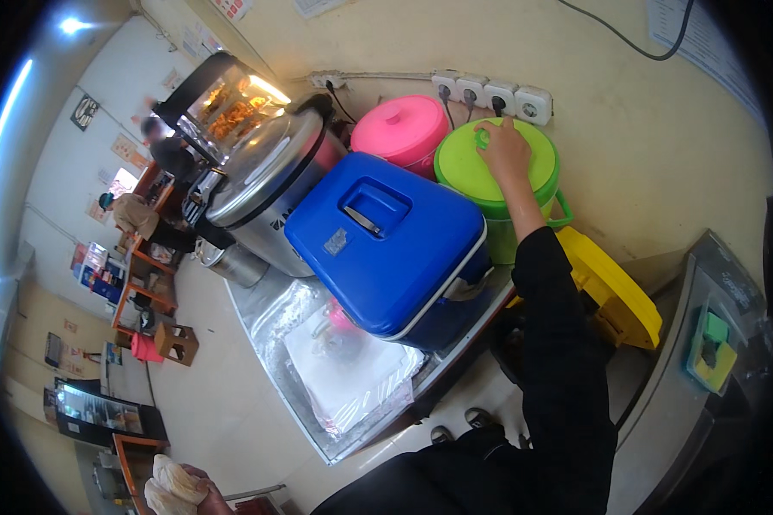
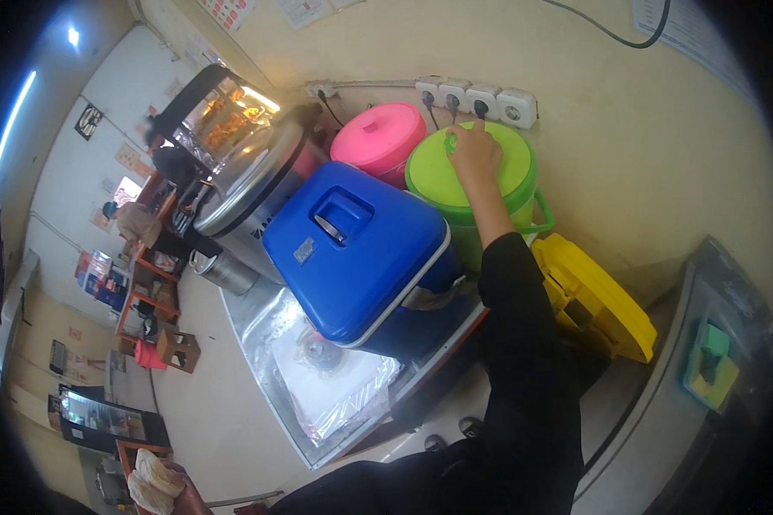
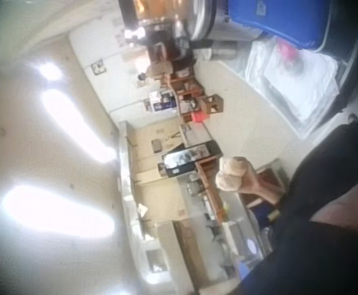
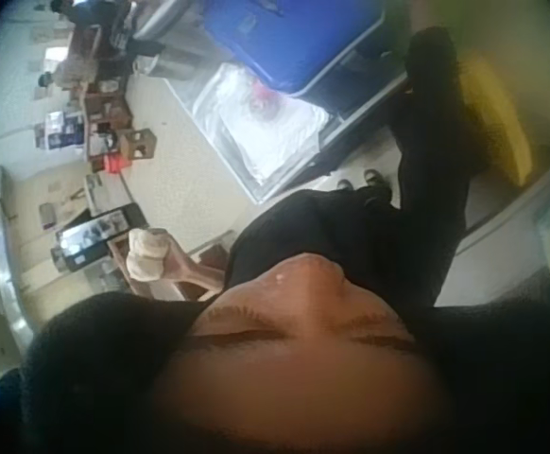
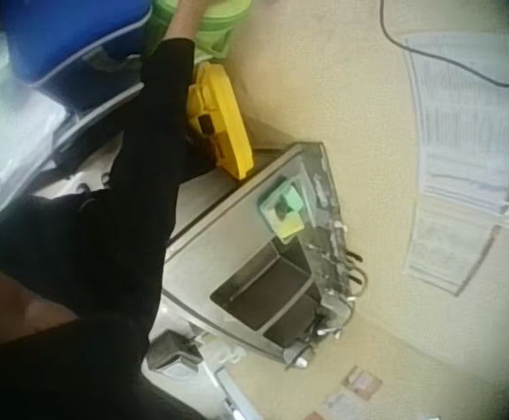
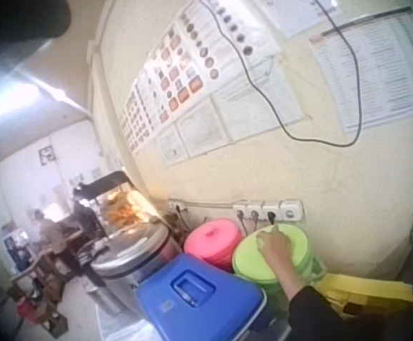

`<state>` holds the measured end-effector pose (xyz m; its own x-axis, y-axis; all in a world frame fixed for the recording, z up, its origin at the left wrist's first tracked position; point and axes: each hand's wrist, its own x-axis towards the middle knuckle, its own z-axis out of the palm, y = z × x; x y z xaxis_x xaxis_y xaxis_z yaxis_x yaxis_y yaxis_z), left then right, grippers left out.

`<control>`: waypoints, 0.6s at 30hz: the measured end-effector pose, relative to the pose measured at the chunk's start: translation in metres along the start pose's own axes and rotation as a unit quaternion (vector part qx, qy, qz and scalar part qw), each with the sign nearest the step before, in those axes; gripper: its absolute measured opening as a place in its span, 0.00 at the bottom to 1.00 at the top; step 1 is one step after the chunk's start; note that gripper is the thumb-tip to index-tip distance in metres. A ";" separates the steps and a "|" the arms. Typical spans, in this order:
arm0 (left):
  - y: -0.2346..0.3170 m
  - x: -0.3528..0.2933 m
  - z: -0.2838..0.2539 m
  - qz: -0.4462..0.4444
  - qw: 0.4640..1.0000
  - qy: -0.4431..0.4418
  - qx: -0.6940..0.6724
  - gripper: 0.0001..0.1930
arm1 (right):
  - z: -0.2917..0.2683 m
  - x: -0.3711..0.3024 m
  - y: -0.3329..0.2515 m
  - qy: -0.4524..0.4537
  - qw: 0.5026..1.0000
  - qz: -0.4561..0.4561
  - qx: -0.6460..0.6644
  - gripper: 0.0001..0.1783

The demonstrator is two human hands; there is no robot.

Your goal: The person assembles a food order by placing buns and a bread roll into a paper box, adding scrambled eggs with a red spatula, then retrieving fried chicken from a heated display, cutting it with a knife, and packing the pieces into the box. The person closes the box and places a receipt inside.

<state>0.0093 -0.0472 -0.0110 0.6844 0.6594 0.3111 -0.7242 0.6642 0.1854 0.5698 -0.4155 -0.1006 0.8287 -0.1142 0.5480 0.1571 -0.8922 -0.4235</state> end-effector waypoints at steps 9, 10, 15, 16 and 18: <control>0.099 -0.037 -0.033 0.042 0.995 -0.021 0.092 0.38 | 0.030 0.001 0.032 0.024 0.998 -0.042 -0.046 0.23; 0.105 -0.052 -0.024 0.075 0.992 -0.015 0.104 0.38 | 0.041 0.000 0.028 0.035 0.996 -0.069 -0.043 0.23; 0.195 -0.111 -0.072 0.207 0.968 0.009 0.140 0.37 | -0.001 0.022 0.089 -0.032 0.983 0.093 -0.153 0.52; 0.217 -0.121 -0.072 0.239 0.954 0.022 0.179 0.37 | 0.008 -0.017 0.091 0.120 0.978 0.100 -0.135 0.50; 0.256 -0.139 -0.065 0.277 0.920 0.016 0.277 0.37 | -0.008 -0.107 0.070 0.232 0.964 0.086 -0.095 0.38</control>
<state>-0.2662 0.0543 -0.0674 0.1932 0.8583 0.4754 -0.8881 -0.0530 0.4566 0.4879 -0.4691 -0.1827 0.4974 -0.4118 0.7636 -0.0991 -0.9014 -0.4215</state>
